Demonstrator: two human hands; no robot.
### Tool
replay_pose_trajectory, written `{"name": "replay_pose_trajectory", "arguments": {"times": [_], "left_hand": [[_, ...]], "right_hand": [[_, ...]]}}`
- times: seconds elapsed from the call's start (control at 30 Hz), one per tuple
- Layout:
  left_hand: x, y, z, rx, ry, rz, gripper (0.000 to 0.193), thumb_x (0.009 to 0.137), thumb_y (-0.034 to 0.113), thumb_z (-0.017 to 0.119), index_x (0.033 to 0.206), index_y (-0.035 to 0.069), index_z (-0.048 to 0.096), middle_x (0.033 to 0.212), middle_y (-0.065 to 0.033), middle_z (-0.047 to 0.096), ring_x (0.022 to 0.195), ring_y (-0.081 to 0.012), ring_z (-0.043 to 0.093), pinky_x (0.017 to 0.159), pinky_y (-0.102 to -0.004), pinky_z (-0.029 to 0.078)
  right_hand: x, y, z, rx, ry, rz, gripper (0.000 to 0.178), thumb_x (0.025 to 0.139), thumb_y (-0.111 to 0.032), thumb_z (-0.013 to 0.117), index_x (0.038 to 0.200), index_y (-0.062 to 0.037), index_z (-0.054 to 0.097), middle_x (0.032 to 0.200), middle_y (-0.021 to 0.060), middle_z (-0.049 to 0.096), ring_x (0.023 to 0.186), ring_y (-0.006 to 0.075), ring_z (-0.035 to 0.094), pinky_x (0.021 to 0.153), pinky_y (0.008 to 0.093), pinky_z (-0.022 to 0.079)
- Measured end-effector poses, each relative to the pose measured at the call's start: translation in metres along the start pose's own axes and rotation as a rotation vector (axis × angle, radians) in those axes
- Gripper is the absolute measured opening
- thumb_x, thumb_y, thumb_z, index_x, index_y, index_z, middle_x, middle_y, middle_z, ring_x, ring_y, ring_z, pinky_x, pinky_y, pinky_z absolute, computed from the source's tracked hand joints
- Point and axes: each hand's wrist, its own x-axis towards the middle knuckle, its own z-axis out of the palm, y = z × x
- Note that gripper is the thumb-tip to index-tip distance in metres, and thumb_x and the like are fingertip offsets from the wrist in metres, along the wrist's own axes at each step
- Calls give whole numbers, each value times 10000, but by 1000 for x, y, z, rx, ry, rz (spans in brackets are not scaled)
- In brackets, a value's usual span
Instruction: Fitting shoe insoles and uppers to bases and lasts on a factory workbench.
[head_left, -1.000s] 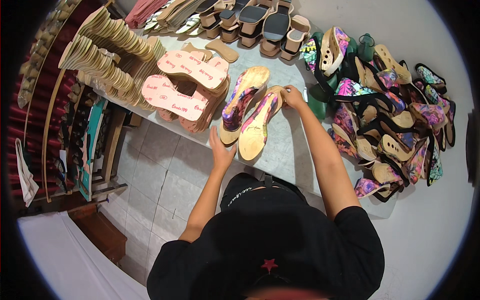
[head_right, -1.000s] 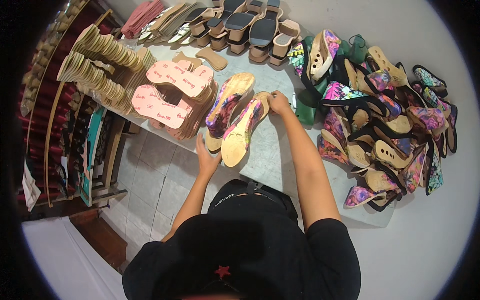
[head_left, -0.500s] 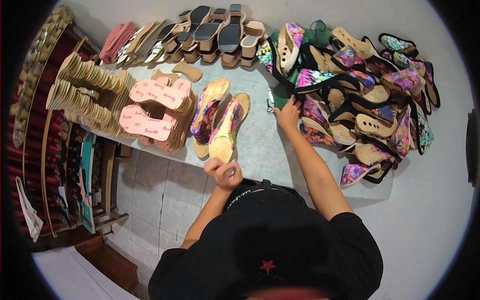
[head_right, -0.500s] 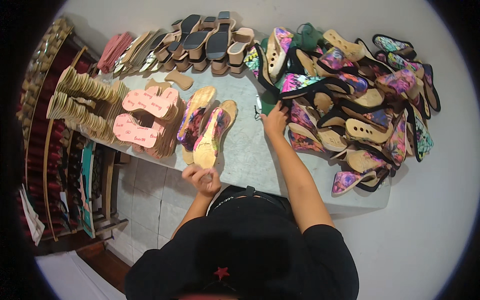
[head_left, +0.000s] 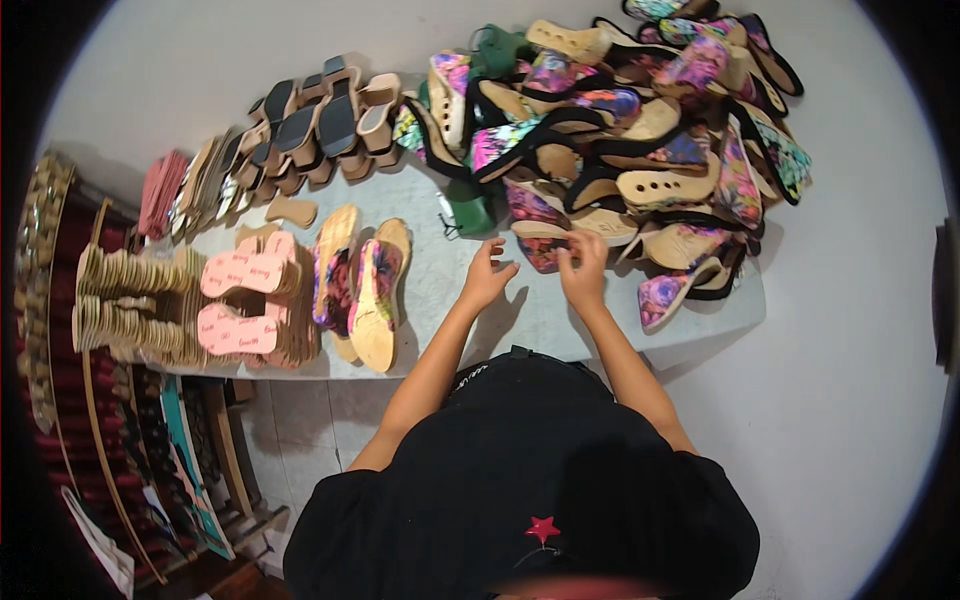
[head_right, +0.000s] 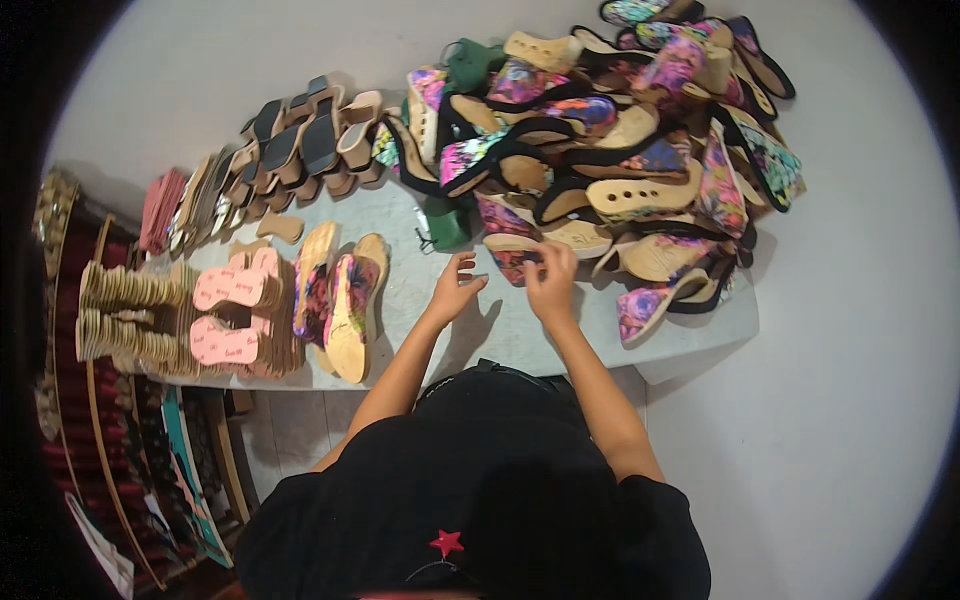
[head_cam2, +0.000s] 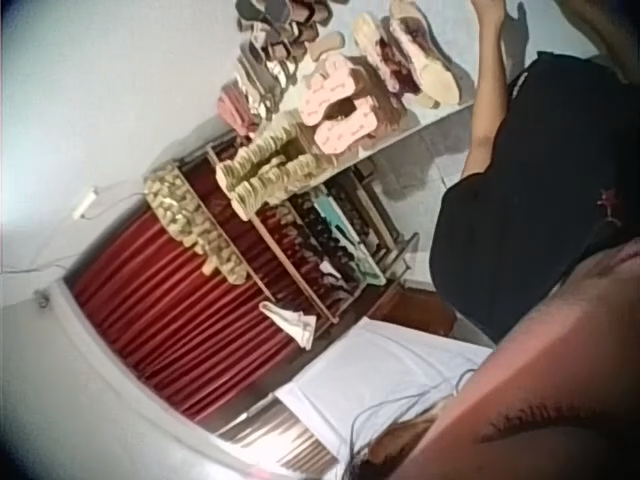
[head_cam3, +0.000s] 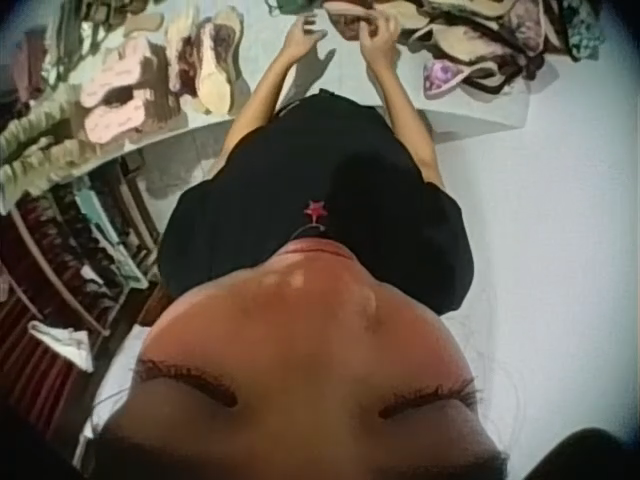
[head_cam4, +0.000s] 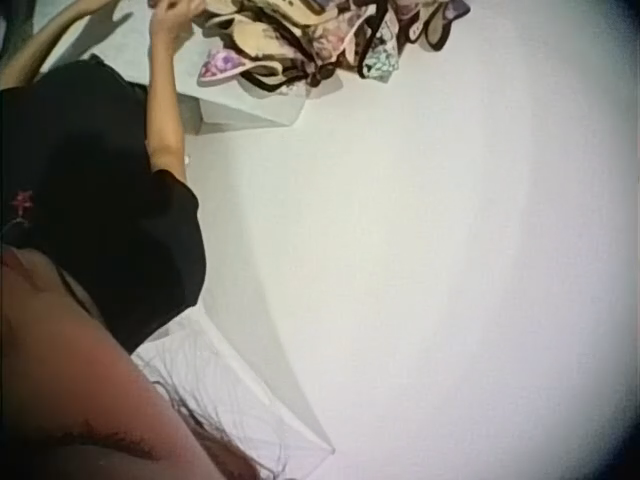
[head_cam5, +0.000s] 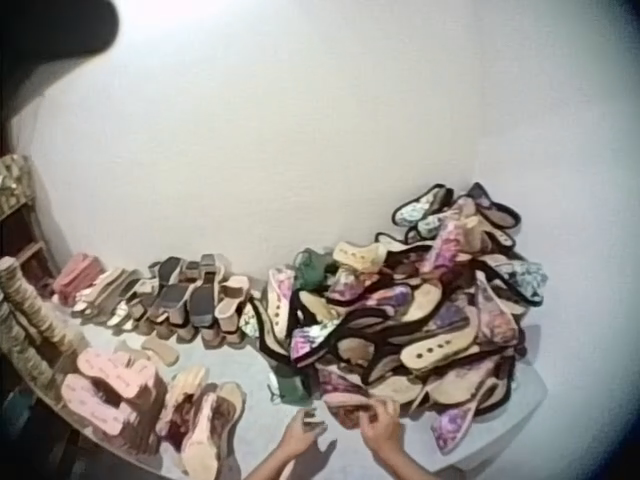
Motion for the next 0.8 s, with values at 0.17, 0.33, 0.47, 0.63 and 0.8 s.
{"name": "replay_pose_trajectory", "arguments": {"times": [0.17,0.33,0.47,0.63,0.8], "left_hand": [[29,-14,42,-258,-28,-90,830,731,169,746,1335,129,179,1196,-232,450,1002,-231,529,817,-322,458],[38,-10,63,-666,54,63,598,734,42,713,1179,85,317,1093,-166,506,953,-228,567,776,-323,494],[16,14,64,-426,181,140,541,689,88,762,1082,57,391,1033,-154,536,911,-201,582,732,-292,511],[-37,30,33,-56,217,264,486,605,116,813,964,46,494,1006,-106,580,906,-195,597,751,-305,509],[-89,24,-17,-40,288,245,480,580,109,826,937,48,510,1000,-94,562,913,-191,596,753,-306,511]], "right_hand": [[-16,42,-39,114,242,539,331,813,-207,608,1048,7,514,780,81,580,710,172,574,614,274,444],[14,32,-64,154,-52,932,388,839,-345,561,815,39,604,510,65,551,461,181,581,463,288,440],[43,21,-73,-242,-205,831,515,796,-440,564,660,50,642,473,123,566,493,236,615,538,343,487],[46,31,-62,-464,-314,715,487,750,-442,601,700,39,659,505,147,589,512,268,621,574,379,496],[35,20,-50,-469,-370,746,470,749,-401,617,735,68,646,640,196,630,633,322,644,663,408,512]]}}
